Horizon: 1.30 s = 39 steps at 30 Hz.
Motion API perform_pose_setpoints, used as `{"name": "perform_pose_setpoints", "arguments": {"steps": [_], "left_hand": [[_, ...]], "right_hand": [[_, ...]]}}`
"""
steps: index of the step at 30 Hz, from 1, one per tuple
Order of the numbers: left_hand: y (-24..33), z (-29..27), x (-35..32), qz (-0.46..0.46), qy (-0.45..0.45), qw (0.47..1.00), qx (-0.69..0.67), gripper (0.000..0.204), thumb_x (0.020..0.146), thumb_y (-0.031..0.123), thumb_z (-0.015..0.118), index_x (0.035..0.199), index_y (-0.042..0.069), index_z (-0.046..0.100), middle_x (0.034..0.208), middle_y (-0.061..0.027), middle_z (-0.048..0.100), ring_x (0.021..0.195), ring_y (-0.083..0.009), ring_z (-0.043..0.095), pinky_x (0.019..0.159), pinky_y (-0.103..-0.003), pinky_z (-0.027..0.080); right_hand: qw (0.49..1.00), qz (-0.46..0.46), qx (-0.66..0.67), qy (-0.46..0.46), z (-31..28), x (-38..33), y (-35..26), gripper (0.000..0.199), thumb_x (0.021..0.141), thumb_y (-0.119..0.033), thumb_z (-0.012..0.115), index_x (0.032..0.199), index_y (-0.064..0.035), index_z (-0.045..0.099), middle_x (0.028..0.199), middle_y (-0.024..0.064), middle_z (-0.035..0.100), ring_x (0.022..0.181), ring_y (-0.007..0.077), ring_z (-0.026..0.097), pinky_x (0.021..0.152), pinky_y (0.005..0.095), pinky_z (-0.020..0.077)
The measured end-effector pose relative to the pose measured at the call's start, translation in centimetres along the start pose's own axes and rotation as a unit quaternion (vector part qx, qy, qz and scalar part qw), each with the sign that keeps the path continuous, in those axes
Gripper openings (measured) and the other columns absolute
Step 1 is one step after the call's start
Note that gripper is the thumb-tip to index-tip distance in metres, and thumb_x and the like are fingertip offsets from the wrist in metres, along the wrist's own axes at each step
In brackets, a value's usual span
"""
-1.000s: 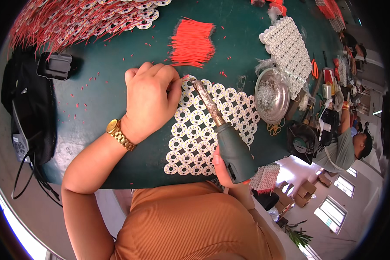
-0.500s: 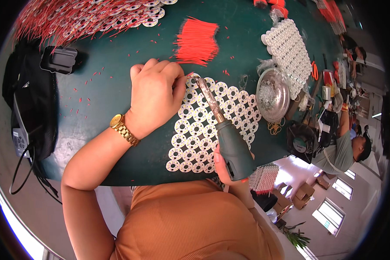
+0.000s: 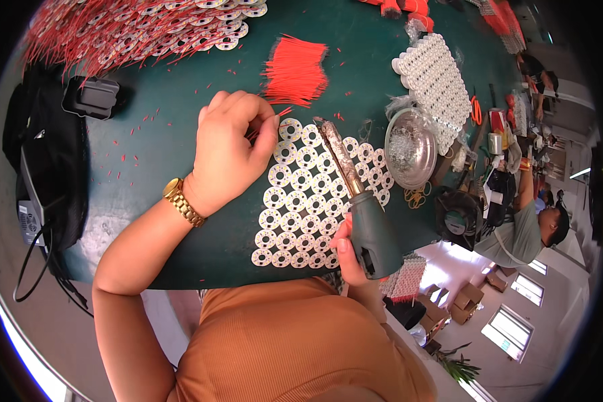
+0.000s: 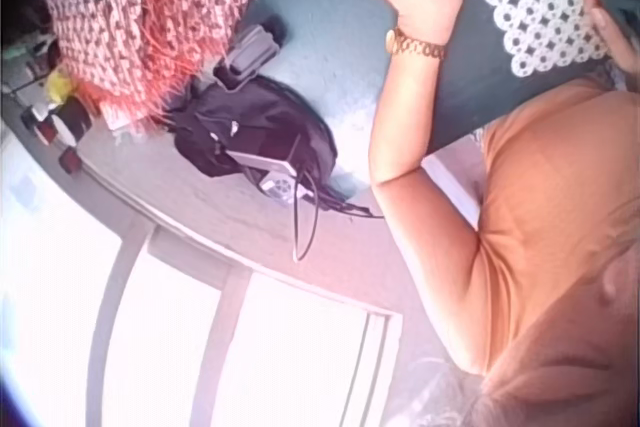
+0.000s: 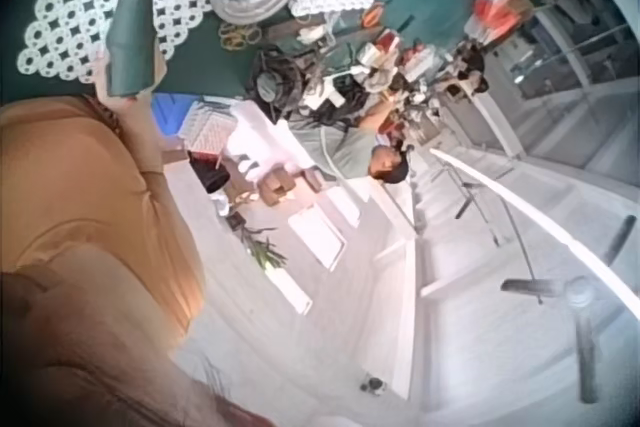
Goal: The person places an LED circuit board panel on the workbench and solders wires onto it using a soldering iron.
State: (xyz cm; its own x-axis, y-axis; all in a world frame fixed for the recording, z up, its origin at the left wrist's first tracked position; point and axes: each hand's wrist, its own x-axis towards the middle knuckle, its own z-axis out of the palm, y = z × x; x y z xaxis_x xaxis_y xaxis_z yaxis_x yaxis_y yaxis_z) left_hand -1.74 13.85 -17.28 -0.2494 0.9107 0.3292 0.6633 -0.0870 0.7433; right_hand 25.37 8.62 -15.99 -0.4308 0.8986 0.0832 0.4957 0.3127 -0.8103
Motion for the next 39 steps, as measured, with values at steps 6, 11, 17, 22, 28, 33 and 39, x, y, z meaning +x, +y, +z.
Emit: {"name": "perform_pose_setpoints", "arguments": {"steps": [6, 11, 17, 22, 28, 33, 39], "left_hand": [[1.1, 0.1, -0.7, -0.056, -0.078, 0.991, -0.097, 0.009, 0.080, 0.002, 0.069, 0.075, 0.001, 0.061, 0.071, -0.0061, 0.058, 0.053, -0.0137, 0.053, 0.051, -0.028, 0.044], [1.0, 0.4, -0.6, -0.013, -0.087, 0.996, 0.005, 0.008, 0.078, 0.005, 0.068, 0.076, 0.004, 0.061, 0.069, -0.0072, 0.059, 0.053, -0.0177, 0.055, 0.051, -0.031, 0.044], [0.9, 0.7, -0.6, -0.012, -0.086, 0.995, 0.040, 0.009, 0.076, 0.007, 0.068, 0.075, 0.006, 0.060, 0.065, -0.0055, 0.057, 0.052, -0.0188, 0.055, 0.050, -0.033, 0.043], [0.9, 0.9, -0.6, -0.019, -0.078, 0.996, 0.042, 0.009, 0.076, 0.007, 0.068, 0.074, 0.007, 0.060, 0.064, -0.0049, 0.057, 0.051, -0.0184, 0.055, 0.049, -0.032, 0.043], [1.0, 0.8, -0.5, -0.017, -0.077, 0.996, 0.041, 0.009, 0.076, 0.008, 0.068, 0.073, 0.007, 0.059, 0.063, -0.0043, 0.056, 0.050, -0.0183, 0.054, 0.049, -0.033, 0.043], [0.8, 0.8, -0.6, -0.020, -0.074, 0.996, 0.047, 0.008, 0.075, 0.008, 0.068, 0.073, 0.007, 0.060, 0.062, -0.0044, 0.056, 0.050, -0.0185, 0.055, 0.049, -0.033, 0.043], [0.9, 0.9, -0.5, -0.024, -0.072, 0.996, 0.049, 0.008, 0.074, 0.008, 0.066, 0.072, 0.007, 0.059, 0.061, -0.0047, 0.055, 0.050, -0.0204, 0.054, 0.049, -0.034, 0.042]], "right_hand": [[0.998, 0.038, 0.017, 0.038, 0.3, -1.2, 1.0, 0.012, 0.076, -0.006, 0.070, 0.087, -0.0037, 0.067, 0.077, 0.0041, 0.067, 0.065, 0.0176, 0.064, 0.060, 0.0289, 0.0529], [0.995, -0.038, 0.076, -0.042, -0.4, -0.7, 0.8, 0.041, 0.087, -0.008, 0.059, 0.125, -0.0007, 0.047, 0.082, 0.0087, 0.057, 0.067, 0.0145, 0.057, 0.060, 0.0293, 0.0482], [0.997, -0.017, -0.001, -0.075, -0.7, 0.2, -0.2, 0.017, 0.086, -0.006, 0.057, 0.102, 0.0006, 0.057, 0.079, 0.0070, 0.058, 0.064, 0.0123, 0.056, 0.058, 0.0274, 0.0474], [0.998, -0.006, -0.015, -0.060, -0.4, 0.1, -0.2, 0.006, 0.085, -0.005, 0.058, 0.088, 0.0005, 0.059, 0.071, 0.0050, 0.059, 0.063, 0.0120, 0.056, 0.057, 0.0271, 0.0463], [0.995, -0.028, -0.044, -0.089, -1.0, 1.1, -1.1, 0.007, 0.084, -0.004, 0.060, 0.090, -0.0012, 0.062, 0.072, 0.0043, 0.061, 0.063, 0.0130, 0.058, 0.058, 0.0266, 0.0475], [0.991, -0.060, -0.100, -0.062, -0.6, 1.5, -1.9, 0.014, 0.078, -0.002, 0.064, 0.092, -0.0032, 0.066, 0.076, 0.0038, 0.064, 0.067, 0.0145, 0.062, 0.061, 0.0261, 0.0500], [0.992, -0.062, -0.094, -0.062, -0.9, 1.7, -1.8, 0.017, 0.076, 0.000, 0.065, 0.092, -0.0036, 0.067, 0.078, 0.0049, 0.066, 0.066, 0.0159, 0.063, 0.061, 0.0272, 0.0504]]}}
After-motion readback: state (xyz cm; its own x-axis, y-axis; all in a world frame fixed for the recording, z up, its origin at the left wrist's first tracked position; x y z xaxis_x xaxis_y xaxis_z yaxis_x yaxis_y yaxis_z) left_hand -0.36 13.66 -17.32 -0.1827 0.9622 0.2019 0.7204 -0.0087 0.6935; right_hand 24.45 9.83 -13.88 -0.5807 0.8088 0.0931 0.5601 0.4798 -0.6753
